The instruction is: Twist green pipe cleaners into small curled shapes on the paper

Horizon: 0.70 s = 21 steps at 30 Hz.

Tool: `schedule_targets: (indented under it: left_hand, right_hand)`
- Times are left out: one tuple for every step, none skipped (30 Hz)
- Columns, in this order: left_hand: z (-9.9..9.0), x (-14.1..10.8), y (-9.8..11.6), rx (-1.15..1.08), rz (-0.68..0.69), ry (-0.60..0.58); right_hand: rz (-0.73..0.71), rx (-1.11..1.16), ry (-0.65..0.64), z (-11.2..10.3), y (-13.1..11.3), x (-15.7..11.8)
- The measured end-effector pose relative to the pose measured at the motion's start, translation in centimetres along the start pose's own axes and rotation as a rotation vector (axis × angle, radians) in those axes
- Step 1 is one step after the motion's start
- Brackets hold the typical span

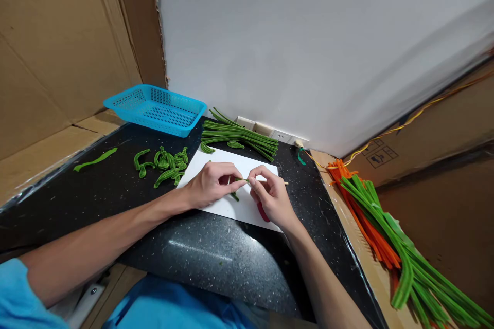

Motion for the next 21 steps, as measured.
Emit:
schedule_targets:
  left_hand:
    - [-0.1,0.1,-0.6,-0.091,-0.105,0.006]
    - [0.0,0.2,-1.0,-0.179,-0.19,0.009]
    - [0.1,0.2,-1.3,-0.265,-0.255,0.003]
    - [0.3,0.3,-1.5,-0.352,-0.309,-0.009]
    - [0.6,0.3,-1.8,-0.433,-0.359,-0.028]
    - [0.9,0.3,-2.0,-0.507,-0.408,-0.052]
    - [1.2,0.2,-2.2,-0.569,-0.457,-0.076]
    - [1.5,0.2,-2.4,-0.616,-0.499,-0.097]
    - [1.7,0.1,-2.5,-0.651,-0.533,-0.115]
    - [1.8,0.1,-2.6,-0.674,-0.553,-0.127]
    - [1.9,0.1,-2.6,-0.688,-0.566,-0.136]
    - [2.0,0.1,-2.6,-0.694,-0.574,-0.144]
    - [2.0,0.1,-2.6,-0.696,-0.575,-0.151]
    - [2.1,0.1,-2.6,-0.692,-0.57,-0.158]
    - [2.2,0.1,-2.5,-0.686,-0.559,-0.162]
    - [2.3,0.1,-2.5,-0.678,-0.544,-0.163]
    - [2.3,0.1,-2.4,-0.666,-0.525,-0.159]
    - [2.4,0.0,-2.4,-0.65,-0.509,-0.147]
    - [2.3,0.0,-2.3,-0.624,-0.497,-0.128]
    - [2.2,-0.1,-2.3,-0.579,-0.488,-0.096]
    - [2.0,-0.1,-2.3,-0.514,-0.478,-0.062]
  right_hand:
    - [-0.041,-0.043,0.035,-0.3,-0.3,0.0]
    - [-0.078,-0.089,0.065,-0.5,-0.6,0.1]
    - [-0.11,-0.134,0.092,-0.7,-0.9,0.1]
    - [-0.135,-0.175,0.113,-0.9,-1.1,0.0]
    - [-0.152,-0.207,0.127,-1.0,-1.3,0.0]
    - [-0.159,-0.226,0.138,-1.0,-1.3,0.0]
    - [-0.155,-0.23,0.143,-1.0,-1.3,0.0]
    - [-0.142,-0.223,0.144,-1.0,-1.2,-0.1]
    - [-0.122,-0.211,0.143,-0.9,-1.1,-0.1]
    - [-0.101,-0.199,0.14,-0.9,-0.9,-0.1]
    - [-0.083,-0.193,0.139,-0.8,-0.8,-0.2]
    - [-0.069,-0.19,0.138,-0.8,-0.7,-0.2]
    - [-0.06,-0.186,0.137,-0.8,-0.7,-0.2]
    - [-0.053,-0.178,0.135,-0.8,-0.6,-0.2]
    - [-0.049,-0.17,0.13,-0.7,-0.6,-0.2]
    - [-0.051,-0.168,0.128,-0.6,-0.6,-0.2]
    - [-0.062,-0.179,0.128,-0.6,-0.6,-0.2]
    - [-0.083,-0.21,0.136,-0.5,-0.8,-0.2]
    - [-0.112,-0.258,0.152,-0.5,-1.0,-0.2]
    - [-0.148,-0.315,0.17,-0.5,-1.3,-0.3]
    - [-0.182,-0.374,0.182,-0.4,-1.6,-0.4]
Point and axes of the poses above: each hand's wrist, its own x-axis towards the middle knuckle, its own z-axis out of the palm, y = z × x, the point moved 8 cm from there along x, towards the middle knuckle, and after that the axes turned 15 degrees about -z, right-handed, at the moved point
